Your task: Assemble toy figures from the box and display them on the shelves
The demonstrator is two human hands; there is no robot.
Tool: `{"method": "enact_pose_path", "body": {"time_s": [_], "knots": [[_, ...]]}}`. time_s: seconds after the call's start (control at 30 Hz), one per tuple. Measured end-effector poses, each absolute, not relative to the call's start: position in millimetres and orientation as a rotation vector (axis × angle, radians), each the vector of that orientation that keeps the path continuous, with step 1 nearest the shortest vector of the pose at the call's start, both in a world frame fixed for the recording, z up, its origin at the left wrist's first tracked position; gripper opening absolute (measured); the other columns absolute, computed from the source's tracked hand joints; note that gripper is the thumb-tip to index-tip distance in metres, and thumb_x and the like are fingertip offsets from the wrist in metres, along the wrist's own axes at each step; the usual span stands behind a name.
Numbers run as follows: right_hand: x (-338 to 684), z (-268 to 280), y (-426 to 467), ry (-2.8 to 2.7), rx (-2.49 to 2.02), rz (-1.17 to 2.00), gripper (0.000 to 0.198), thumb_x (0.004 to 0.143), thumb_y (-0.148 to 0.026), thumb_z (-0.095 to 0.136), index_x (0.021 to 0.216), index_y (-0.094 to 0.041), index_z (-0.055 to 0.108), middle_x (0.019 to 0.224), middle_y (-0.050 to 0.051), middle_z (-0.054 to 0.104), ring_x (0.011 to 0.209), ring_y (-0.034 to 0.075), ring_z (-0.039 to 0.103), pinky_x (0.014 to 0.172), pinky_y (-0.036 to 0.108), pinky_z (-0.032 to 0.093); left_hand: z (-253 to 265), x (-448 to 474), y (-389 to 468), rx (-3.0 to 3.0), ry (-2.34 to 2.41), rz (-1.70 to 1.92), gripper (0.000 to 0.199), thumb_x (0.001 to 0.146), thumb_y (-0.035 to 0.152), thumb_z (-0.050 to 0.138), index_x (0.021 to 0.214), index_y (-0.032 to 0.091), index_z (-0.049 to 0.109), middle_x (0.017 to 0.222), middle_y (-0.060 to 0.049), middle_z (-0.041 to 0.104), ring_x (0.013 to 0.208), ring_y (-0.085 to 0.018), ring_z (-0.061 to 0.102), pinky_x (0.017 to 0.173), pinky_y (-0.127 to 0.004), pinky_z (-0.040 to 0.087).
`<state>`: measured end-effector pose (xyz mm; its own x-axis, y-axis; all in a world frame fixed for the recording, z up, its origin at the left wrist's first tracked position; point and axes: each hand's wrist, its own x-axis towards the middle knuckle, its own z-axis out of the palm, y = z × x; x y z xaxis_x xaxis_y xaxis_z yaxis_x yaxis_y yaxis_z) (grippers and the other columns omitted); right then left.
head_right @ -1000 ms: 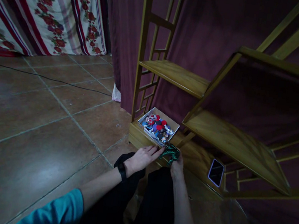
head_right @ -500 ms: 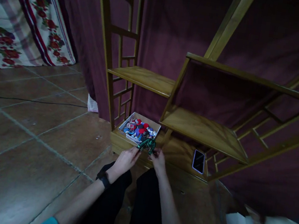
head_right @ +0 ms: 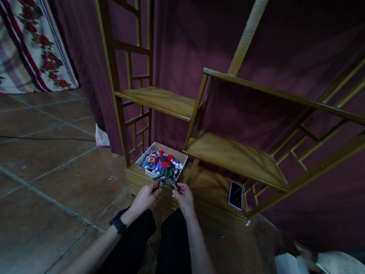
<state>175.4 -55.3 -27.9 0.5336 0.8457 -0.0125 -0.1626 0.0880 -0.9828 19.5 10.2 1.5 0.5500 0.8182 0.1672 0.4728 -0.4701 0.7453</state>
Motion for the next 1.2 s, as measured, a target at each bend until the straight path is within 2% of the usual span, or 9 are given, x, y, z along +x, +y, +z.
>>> {"method": "enact_pose_path", "body": {"time_s": [0.2,0.47,0.6,0.87,1.03,1.2], "knots": [[176.7,-32.7,-53.6,-0.658,-1.27,0.828,0.033,0.053,-0.027,0.07,0.082,-0.019,0.058,0.076,-0.001,0.062,0.068,0.014,0.059,0.06,0.029,0.054,7.0,21.2,6.3,2.165,1.103,0.64,0.035,0.08,0.024,0.047,0.114,0.018,0.052,0.081,-0.004,0.065,0.078,-0.016,0.06,0.07,-0.025,0.043],[180.9,-43.1,-51.4,-0.654,-1.288,0.836,0.031,0.053,-0.027,0.07,0.08,-0.019,0.056,0.08,0.0,0.061,0.075,0.016,0.06,0.063,0.03,0.054,5.1,25.0,-0.8,2.341,1.152,0.618,0.038,0.086,0.028,0.039,0.122,0.017,0.044,0.099,-0.01,0.064,0.089,-0.02,0.061,0.076,-0.028,0.043],[181.4,-46.0,-50.0,-0.597,-1.283,0.817,0.034,0.05,-0.028,0.071,0.079,-0.02,0.054,0.078,-0.001,0.06,0.074,0.015,0.06,0.062,0.03,0.054,7.4,25.5,-6.4,2.471,1.131,0.57,0.037,0.088,0.029,0.035,0.122,0.018,0.042,0.101,-0.01,0.063,0.09,-0.02,0.06,0.075,-0.028,0.044],[185.6,-48.0,-49.8,-0.569,-1.296,0.808,0.034,0.049,-0.028,0.071,0.076,-0.021,0.052,0.078,-0.002,0.061,0.075,0.017,0.061,0.061,0.03,0.053,18.8,24.4,-21.0,2.704,0.979,0.618,0.045,0.09,0.031,0.03,0.133,0.018,0.027,0.102,-0.009,0.059,0.091,-0.017,0.059,0.073,-0.026,0.045],[190.0,-46.6,-54.0,-0.582,-1.322,0.785,0.038,0.048,-0.027,0.072,0.08,-0.019,0.055,0.084,0.001,0.064,0.075,0.016,0.061,0.066,0.028,0.051,25.0,21.1,-27.1,2.786,0.863,0.64,0.042,0.089,0.032,0.032,0.129,0.018,0.029,0.104,-0.009,0.055,0.095,-0.017,0.056,0.077,-0.028,0.046],[189.9,-41.9,-58.3,-0.593,-1.322,0.789,0.04,0.047,-0.025,0.075,0.083,-0.018,0.059,0.086,0.002,0.066,0.074,0.016,0.061,0.07,0.029,0.05,25.2,20.6,-30.3,2.891,0.804,0.565,0.03,0.09,0.024,0.03,0.118,0.016,0.038,0.097,-0.009,0.053,0.09,-0.017,0.054,0.075,-0.029,0.046]]}}
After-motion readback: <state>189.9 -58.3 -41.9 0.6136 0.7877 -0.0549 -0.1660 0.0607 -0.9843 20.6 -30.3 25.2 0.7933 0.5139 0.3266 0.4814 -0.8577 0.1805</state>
